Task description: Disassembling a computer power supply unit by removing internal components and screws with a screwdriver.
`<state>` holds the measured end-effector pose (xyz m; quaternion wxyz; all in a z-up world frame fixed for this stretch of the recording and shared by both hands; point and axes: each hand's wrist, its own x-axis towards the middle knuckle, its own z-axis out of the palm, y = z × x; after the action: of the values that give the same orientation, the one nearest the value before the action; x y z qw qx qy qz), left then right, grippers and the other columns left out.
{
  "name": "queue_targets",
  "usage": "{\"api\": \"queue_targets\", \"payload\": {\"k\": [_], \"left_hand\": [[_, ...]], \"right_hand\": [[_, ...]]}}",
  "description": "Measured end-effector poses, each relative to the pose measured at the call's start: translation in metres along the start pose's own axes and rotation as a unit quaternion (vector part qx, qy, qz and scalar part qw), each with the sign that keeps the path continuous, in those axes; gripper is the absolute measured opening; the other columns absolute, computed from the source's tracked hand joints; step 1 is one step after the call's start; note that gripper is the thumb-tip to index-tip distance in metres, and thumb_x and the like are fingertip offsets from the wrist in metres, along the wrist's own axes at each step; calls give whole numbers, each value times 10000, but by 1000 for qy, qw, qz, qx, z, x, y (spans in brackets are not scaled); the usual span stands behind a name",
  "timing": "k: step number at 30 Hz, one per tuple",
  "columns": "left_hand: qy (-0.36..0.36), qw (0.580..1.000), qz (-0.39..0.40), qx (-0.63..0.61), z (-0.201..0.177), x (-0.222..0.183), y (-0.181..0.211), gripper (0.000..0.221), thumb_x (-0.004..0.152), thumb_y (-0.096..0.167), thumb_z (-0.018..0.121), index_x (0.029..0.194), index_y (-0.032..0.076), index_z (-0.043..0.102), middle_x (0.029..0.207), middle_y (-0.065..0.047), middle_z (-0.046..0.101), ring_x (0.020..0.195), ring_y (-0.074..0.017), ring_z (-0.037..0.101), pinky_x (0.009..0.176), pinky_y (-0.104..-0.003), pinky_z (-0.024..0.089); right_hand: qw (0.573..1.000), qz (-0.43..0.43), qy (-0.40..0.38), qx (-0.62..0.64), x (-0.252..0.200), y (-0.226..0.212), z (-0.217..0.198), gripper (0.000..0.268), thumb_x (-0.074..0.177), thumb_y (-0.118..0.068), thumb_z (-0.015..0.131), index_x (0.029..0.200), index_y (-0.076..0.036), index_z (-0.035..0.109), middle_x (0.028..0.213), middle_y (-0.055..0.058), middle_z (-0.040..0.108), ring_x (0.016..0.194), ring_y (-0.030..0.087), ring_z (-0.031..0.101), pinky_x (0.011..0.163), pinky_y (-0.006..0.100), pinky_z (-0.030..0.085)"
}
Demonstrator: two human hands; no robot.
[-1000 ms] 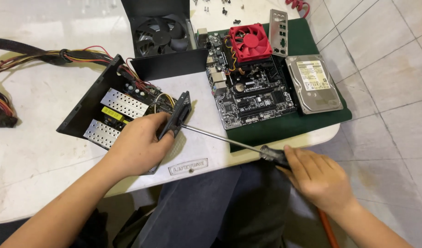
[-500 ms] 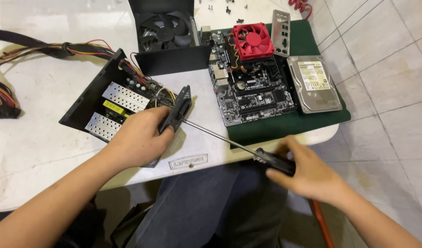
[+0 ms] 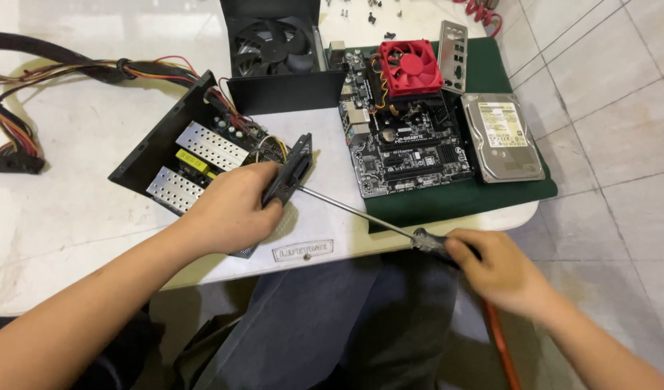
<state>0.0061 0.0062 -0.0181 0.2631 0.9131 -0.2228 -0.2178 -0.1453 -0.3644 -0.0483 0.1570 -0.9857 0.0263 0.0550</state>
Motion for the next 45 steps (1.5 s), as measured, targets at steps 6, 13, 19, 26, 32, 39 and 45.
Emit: {"api": "queue_targets", "payload": {"k": [6, 13, 19, 26, 32, 39, 45], "left_hand": [[12, 1000, -4, 0, 0, -2, 5, 242, 823, 217, 498, 979, 70, 609, 969, -177, 702, 865, -404, 653, 760, -514, 492], [-13, 998, -55, -12, -1, -2, 6, 198, 817, 250, 517, 939, 112, 591, 800, -142, 666, 758, -357, 618, 697, -483, 448], [-3, 1000, -24, -8, -1, 1, 1, 169, 799, 209, 502, 893, 81, 561, 877, -162, 675, 781, -367, 637, 698, -507, 469], [2, 1000, -15, 13, 2, 2, -1, 213, 784, 217, 500, 921, 74, 578, 916, -174, 692, 823, -390, 647, 727, -512, 484], [-14, 999, -51, -8, -3, -1, 6, 216, 803, 218, 518, 963, 104, 609, 829, -140, 676, 788, -351, 627, 700, -479, 458], [6, 999, -36, -9, -1, 0, 4, 230, 781, 242, 532, 940, 106, 629, 898, -135, 709, 823, -370, 654, 726, -493, 487], [14, 1000, -23, 2, -3, -3, 9, 174, 720, 230, 571, 764, 86, 483, 732, -129, 622, 658, -342, 580, 600, -478, 429]], "right_hand": [[980, 47, -153, 116, 9, -20, -37, 472, 1020, -469, 497, 711, -126, 597, 670, -22, 557, 681, 120, 516, 675, 313, 425], [901, -289, 247, -207, -21, -12, -15, 374, 923, -346, 763, 1146, -68, 649, 996, 75, 694, 833, 226, 676, 630, 340, 528], [907, -241, 279, -204, -13, -25, -10, 322, 995, -418, 611, 1094, -129, 713, 932, 27, 728, 687, 227, 674, 544, 353, 464], [880, 140, -233, 390, 10, -15, -17, 580, 1045, -395, 441, 847, 74, 717, 628, 143, 654, 357, 156, 437, 364, 281, 315], [973, -210, 96, 28, -17, -5, -13, 424, 829, -209, 815, 1161, -53, 600, 1009, 113, 616, 877, 248, 659, 749, 346, 558], [792, -387, 326, -342, -17, -15, -8, 484, 1025, -415, 653, 1189, 31, 742, 913, 49, 695, 614, 152, 592, 533, 309, 433], [949, 44, -128, 286, 2, 4, 6, 319, 1000, -313, 593, 821, -74, 704, 618, 21, 553, 473, 116, 491, 461, 289, 397]]}}
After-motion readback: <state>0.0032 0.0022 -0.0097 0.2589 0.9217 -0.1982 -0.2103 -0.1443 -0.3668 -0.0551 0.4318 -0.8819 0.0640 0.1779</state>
